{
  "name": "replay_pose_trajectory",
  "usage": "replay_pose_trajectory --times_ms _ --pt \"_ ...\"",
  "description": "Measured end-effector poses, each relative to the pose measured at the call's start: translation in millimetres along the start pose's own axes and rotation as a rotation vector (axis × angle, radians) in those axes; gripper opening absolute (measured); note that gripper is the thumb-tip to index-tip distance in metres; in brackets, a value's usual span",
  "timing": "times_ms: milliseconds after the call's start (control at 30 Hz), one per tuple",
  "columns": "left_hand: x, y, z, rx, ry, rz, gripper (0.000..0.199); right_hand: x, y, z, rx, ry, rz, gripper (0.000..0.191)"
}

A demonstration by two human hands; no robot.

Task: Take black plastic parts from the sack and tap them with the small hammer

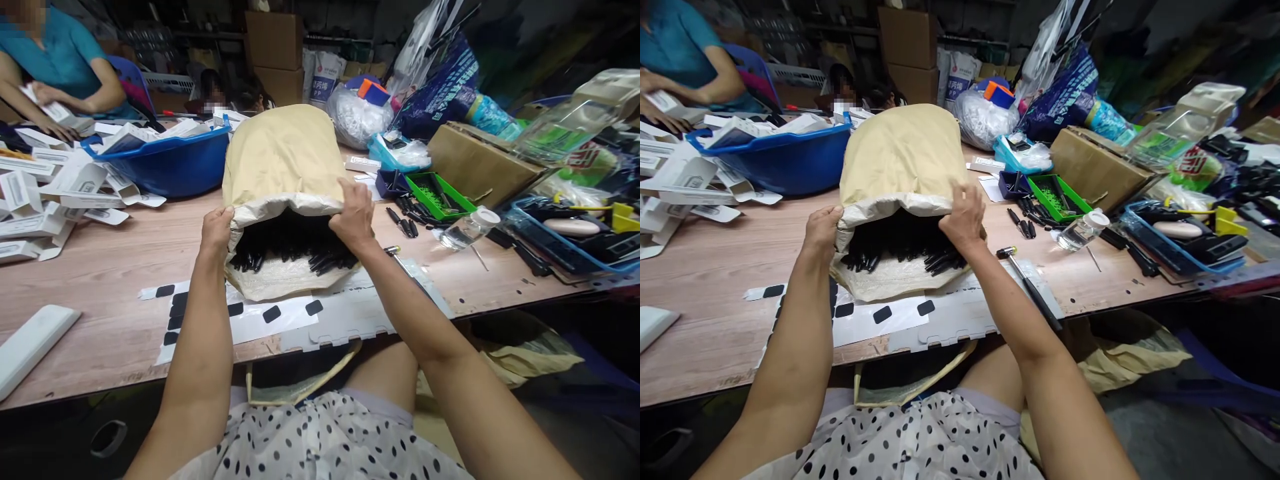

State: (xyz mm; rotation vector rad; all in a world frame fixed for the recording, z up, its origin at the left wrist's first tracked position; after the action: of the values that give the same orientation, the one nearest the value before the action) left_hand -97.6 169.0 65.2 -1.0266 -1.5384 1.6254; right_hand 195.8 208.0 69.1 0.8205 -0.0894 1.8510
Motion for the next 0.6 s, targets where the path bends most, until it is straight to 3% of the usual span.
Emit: replay_pose_trajectory --times_ms 133,233,333,433,500,600 --pt "1.7 -0.3 -2.3 -0.072 0.013 0.072 0.015 1.1 69.5 -1.5 -0.115 0.106 0.347 0.072" --pt "0.9 -3.7 0.5 -0.056 0.034 0.129 0.016 14.0 98.6 -13.6 -0.113 0.245 0.403 0.054" --pt "-1.4 -7.7 5.9 0.001 -0.007 0.086 0.019 28.3 107.8 -30.7 -0.092 0.384 0.344 0.042" --pt "-14.3 -8.7 9.4 0.228 -0.102 -0.049 0.018 40.8 107.5 -48.3 -0.042 0.495 0.249 0.036" --pt "-32.0 -6.4 8.9 0.452 -0.202 -0.187 0.02 51.7 103.0 -59.5 0.025 0.508 0.144 0.03" --pt "-64.6 5.1 6.4 0.752 -0.323 -0.368 0.045 74.7 90.1 -75.0 0.191 0.425 -0.051 0.021"
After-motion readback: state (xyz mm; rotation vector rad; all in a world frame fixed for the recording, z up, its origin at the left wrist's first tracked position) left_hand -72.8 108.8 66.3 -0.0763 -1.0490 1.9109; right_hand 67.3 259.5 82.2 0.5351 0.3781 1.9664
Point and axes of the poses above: each hand's wrist, its own x-axis towards the middle knuckle, its own z-axis out of the back of the hand, y = z × x, the point moved 2 cm from there along x, towards the middle knuckle, and after that the axes turned 8 degrees about z, right-handed, at the moved point
